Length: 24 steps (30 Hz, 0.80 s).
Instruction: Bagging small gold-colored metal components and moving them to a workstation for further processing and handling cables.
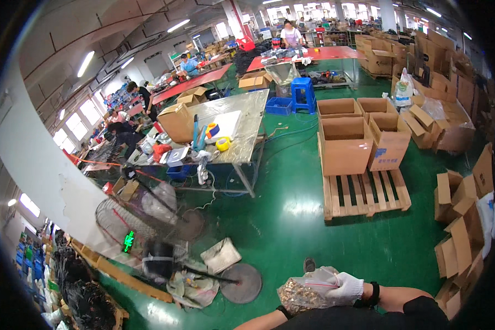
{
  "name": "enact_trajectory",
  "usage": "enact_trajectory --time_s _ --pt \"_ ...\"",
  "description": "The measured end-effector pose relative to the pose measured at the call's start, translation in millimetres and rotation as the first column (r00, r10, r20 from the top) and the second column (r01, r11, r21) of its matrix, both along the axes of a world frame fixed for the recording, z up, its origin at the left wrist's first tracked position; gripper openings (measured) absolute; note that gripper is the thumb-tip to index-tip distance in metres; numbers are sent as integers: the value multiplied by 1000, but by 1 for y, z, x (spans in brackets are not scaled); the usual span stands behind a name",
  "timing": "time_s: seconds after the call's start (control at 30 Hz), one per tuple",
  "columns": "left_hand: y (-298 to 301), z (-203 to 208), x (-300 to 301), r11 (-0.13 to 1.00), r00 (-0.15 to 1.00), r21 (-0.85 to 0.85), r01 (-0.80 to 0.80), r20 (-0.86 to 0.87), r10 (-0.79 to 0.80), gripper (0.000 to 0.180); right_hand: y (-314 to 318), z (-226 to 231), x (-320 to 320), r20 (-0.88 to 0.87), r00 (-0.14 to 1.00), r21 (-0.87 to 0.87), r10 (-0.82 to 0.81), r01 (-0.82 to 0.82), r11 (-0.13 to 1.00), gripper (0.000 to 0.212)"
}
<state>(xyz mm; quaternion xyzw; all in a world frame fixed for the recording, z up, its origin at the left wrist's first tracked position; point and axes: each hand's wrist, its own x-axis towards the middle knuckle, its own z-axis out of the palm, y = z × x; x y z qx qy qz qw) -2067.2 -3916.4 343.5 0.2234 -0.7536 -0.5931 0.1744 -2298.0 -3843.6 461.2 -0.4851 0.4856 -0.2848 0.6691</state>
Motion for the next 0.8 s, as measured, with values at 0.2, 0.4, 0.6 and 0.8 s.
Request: enact_trajectory --time_s 0.2,0.4,0.6,0.8 --pt "-156 -28 -81 1000 1000 17 -25 -11 25 54 -175 30 -74 -129 988 -12 80 -82 997 39" --pt "-288 -34 -126 917 980 392 -67 -146 134 53 -352 44 -126 -152 951 -179 268 -293 939 44" --pt "-425 -53 -176 400 825 907 131 -324 464 53 -517 -20 -179 -113 923 -193 369 -385 903 34" --pt "-616 -23 -272 105 686 927 360 -339 644 49 -708 -42 -279 -153 879 -320 451 -476 819 48"
